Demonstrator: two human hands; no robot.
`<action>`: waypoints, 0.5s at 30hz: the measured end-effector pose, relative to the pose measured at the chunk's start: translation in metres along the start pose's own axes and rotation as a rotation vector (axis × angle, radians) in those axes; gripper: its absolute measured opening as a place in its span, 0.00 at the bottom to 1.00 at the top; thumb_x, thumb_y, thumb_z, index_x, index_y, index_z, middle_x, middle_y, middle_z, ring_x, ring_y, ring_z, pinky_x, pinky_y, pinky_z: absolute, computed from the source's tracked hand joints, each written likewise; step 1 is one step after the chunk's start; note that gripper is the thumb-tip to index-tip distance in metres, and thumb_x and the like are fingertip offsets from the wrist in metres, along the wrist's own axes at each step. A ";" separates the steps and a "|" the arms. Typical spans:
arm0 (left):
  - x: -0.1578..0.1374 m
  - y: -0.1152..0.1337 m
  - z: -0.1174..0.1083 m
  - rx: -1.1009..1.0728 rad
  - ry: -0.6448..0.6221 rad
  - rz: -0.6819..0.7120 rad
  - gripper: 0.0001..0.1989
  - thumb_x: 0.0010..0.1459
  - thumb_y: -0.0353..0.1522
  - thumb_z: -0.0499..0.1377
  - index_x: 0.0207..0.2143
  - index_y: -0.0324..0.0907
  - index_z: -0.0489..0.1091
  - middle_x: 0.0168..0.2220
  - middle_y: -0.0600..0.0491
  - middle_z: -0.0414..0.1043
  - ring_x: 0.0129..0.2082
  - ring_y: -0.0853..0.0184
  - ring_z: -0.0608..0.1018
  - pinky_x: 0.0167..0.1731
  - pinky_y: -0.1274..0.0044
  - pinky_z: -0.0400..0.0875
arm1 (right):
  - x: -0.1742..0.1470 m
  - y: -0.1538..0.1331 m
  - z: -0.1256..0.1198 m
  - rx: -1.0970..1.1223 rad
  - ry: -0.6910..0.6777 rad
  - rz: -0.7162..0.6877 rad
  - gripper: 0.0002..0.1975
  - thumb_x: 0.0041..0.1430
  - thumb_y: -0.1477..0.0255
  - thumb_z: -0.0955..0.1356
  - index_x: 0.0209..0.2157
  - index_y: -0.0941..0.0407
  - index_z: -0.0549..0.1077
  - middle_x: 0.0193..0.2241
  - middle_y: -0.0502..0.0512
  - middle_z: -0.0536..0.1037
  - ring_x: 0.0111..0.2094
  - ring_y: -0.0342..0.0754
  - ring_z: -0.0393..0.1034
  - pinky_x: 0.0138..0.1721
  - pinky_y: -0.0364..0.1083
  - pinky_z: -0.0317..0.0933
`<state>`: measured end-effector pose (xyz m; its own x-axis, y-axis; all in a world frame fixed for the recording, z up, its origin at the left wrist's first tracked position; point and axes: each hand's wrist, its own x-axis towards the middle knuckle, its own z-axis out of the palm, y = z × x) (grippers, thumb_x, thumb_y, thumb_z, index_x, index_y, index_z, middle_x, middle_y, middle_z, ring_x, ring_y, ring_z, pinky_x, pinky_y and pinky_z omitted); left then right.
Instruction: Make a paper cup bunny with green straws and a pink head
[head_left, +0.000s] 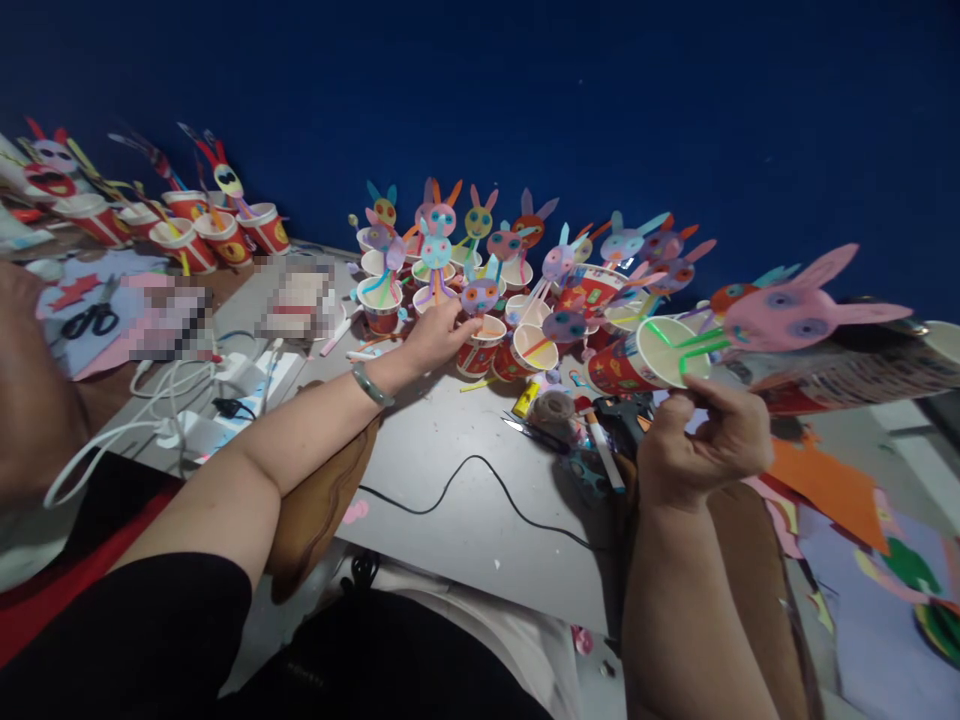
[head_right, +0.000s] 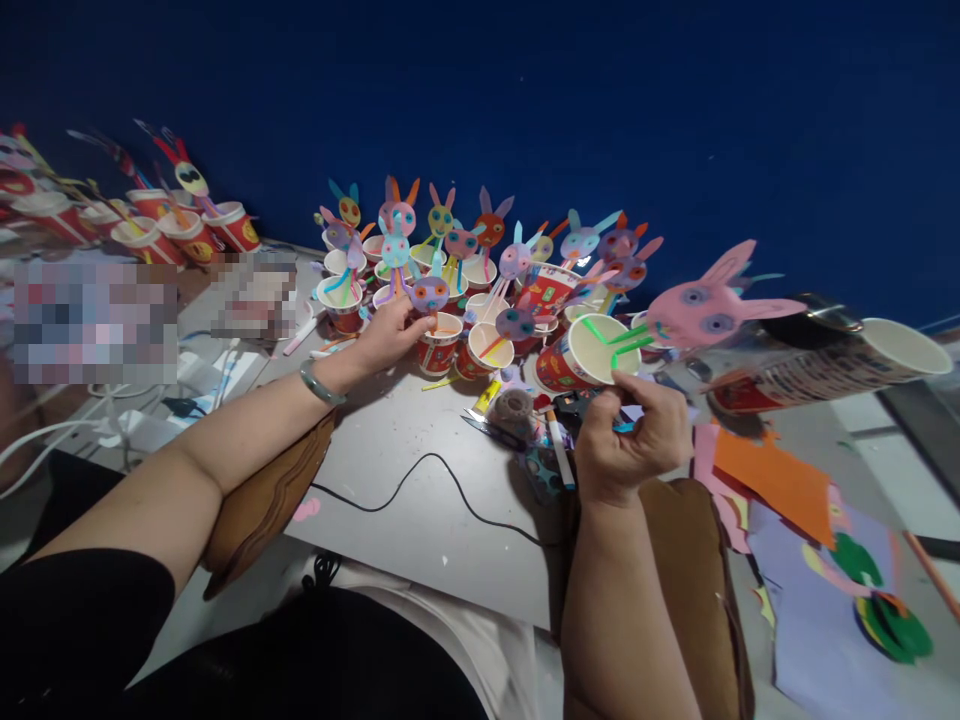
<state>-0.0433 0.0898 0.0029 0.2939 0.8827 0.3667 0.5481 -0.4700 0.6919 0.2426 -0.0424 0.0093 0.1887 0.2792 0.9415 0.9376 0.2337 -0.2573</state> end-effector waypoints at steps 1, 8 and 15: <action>0.000 0.001 0.000 0.003 0.003 0.005 0.08 0.62 0.36 0.57 0.36 0.40 0.70 0.31 0.51 0.74 0.32 0.64 0.74 0.36 0.73 0.68 | 0.000 0.000 0.000 0.007 0.000 -0.011 0.11 0.53 0.77 0.66 0.36 0.56 0.79 0.27 0.50 0.76 0.24 0.42 0.65 0.28 0.43 0.60; -0.001 0.002 -0.001 -0.025 -0.007 -0.023 0.15 0.62 0.36 0.58 0.48 0.38 0.68 0.40 0.47 0.78 0.39 0.62 0.78 0.41 0.71 0.72 | 0.001 -0.003 0.000 0.039 -0.001 -0.029 0.11 0.54 0.79 0.66 0.36 0.56 0.79 0.28 0.51 0.78 0.26 0.43 0.68 0.29 0.43 0.60; -0.003 0.000 -0.001 -0.107 0.070 0.039 0.22 0.63 0.37 0.56 0.57 0.37 0.64 0.50 0.42 0.77 0.48 0.60 0.79 0.48 0.69 0.73 | 0.002 -0.004 -0.001 0.037 -0.011 -0.020 0.10 0.55 0.78 0.66 0.36 0.56 0.79 0.27 0.50 0.77 0.27 0.44 0.69 0.29 0.43 0.61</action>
<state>-0.0445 0.0870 0.0022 0.2559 0.8635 0.4347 0.4496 -0.5044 0.7372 0.2398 -0.0435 0.0122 0.1665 0.2843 0.9442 0.9297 0.2739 -0.2464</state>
